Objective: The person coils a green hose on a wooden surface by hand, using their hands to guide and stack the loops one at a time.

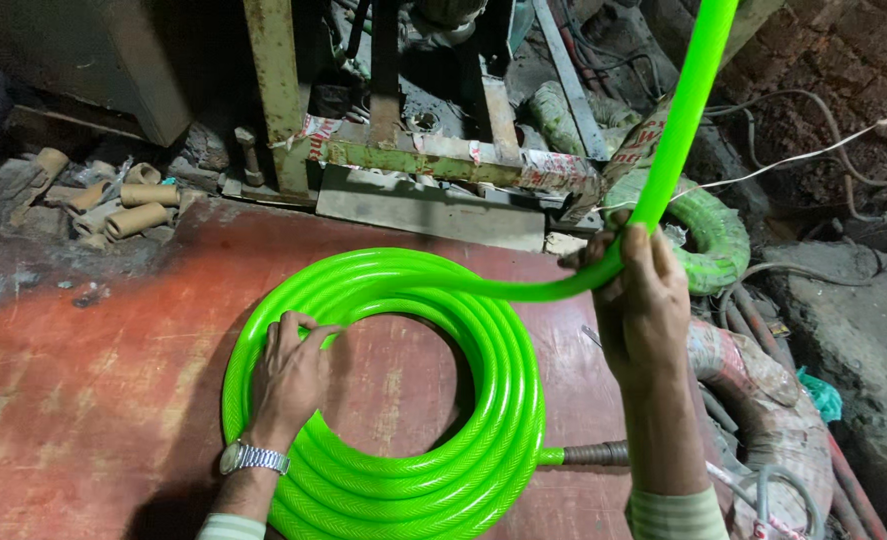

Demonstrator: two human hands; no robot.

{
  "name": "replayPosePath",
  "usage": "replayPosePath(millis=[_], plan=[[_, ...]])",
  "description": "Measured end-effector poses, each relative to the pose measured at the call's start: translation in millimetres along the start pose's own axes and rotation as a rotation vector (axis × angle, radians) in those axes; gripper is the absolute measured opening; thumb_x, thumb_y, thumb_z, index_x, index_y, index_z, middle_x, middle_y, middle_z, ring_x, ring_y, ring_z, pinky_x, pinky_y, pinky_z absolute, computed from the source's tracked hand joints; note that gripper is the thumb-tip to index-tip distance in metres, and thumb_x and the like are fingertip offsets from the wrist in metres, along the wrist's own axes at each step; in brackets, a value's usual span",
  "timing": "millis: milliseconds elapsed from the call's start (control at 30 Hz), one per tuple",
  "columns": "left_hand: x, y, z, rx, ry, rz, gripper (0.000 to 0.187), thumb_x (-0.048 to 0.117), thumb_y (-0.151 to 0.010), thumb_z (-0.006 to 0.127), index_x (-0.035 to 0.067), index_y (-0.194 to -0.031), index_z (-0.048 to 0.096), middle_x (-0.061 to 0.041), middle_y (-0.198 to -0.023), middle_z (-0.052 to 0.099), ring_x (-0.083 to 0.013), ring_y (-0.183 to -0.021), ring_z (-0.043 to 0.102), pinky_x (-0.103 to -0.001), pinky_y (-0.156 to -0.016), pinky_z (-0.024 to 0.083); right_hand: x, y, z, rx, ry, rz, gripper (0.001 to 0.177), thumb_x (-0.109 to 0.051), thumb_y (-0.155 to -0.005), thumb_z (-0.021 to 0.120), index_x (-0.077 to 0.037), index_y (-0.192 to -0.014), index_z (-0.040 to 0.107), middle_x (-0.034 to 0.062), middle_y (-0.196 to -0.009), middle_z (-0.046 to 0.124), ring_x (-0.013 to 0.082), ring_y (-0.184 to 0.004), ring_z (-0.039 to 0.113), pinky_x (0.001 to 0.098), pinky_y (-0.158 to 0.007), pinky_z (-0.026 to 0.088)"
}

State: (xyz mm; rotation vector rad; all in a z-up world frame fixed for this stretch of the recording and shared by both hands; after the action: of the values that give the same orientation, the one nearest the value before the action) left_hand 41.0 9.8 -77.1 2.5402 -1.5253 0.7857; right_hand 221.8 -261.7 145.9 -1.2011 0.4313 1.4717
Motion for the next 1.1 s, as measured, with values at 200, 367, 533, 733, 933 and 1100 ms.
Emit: replayPosePath(millis=[200,367,533,733,933,1100], plan=[[-1,0,15,0.022,-0.077,0.027,0.034,0.017,-0.085,0.059,0.029,-0.114,0.073,-0.005,-0.117,0.052,-0.0335,-0.110,0.055,-0.048,-0.088,0.055,-1,7,-35,-0.043,0.599,-0.040,0.026,-0.021,-0.105,0.060,0.000,-0.120,0.059,0.0161,-0.096,0.065,0.0213,-0.091,0.064,0.0414,-0.088,0.057],[1,2,14,0.029,-0.127,0.034,0.037,0.015,-0.083,0.062,0.029,-0.116,0.073,-0.005,-0.118,0.051,-0.0327,-0.110,0.055,-0.046,-0.086,0.054,-5,16,-34,-0.019,0.693,0.031,0.026,-0.017,-0.102,0.064,0.002,-0.118,0.059,0.0221,-0.093,0.070,0.0253,-0.083,0.070,0.0373,-0.072,0.061],[-4,1,18,0.042,-0.151,0.038,0.039,0.013,-0.083,0.063,0.026,-0.118,0.072,-0.005,-0.120,0.049,-0.0325,-0.110,0.053,-0.044,-0.084,0.054,9,27,-35,0.020,0.672,0.081,0.034,-0.017,-0.099,0.066,0.004,-0.124,0.056,0.0283,-0.096,0.069,0.0289,-0.083,0.069,0.0405,-0.071,0.063],[-3,2,16,0.058,-0.169,0.051,0.038,0.012,-0.084,0.061,0.023,-0.118,0.072,-0.007,-0.119,0.050,-0.0325,-0.108,0.054,-0.043,-0.082,0.053,23,40,-39,0.044,0.654,0.113,0.036,-0.018,-0.098,0.067,0.003,-0.124,0.054,0.0281,-0.102,0.070,0.0300,-0.092,0.070,0.0426,-0.076,0.064],[-3,4,15,0.116,-0.134,0.091,0.039,0.009,-0.081,0.064,0.022,-0.116,0.073,-0.008,-0.117,0.050,-0.0333,-0.102,0.054,-0.044,-0.080,0.051,33,54,-49,0.040,0.646,0.113,0.035,-0.016,-0.099,0.065,0.004,-0.125,0.053,0.0317,-0.105,0.070,0.0332,-0.093,0.070,0.0484,-0.080,0.064],[7,4,5,0.154,-0.131,0.092,0.041,0.006,-0.079,0.064,0.018,-0.117,0.073,-0.008,-0.115,0.051,-0.0334,-0.099,0.055,-0.045,-0.077,0.051,41,64,-55,0.045,0.607,0.119,0.036,-0.015,-0.100,0.063,0.005,-0.126,0.049,0.0298,-0.109,0.067,0.0314,-0.097,0.069,0.0500,-0.083,0.064]])
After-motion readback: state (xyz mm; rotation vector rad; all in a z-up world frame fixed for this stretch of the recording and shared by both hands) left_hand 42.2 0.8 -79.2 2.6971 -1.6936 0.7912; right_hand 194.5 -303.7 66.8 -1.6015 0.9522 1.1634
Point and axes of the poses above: each hand's wrist, its own y-axis away from the middle knuckle, its own z-axis out of the palm, x = y × z, the point moved 3 cm from there along -y, towards the middle knuckle
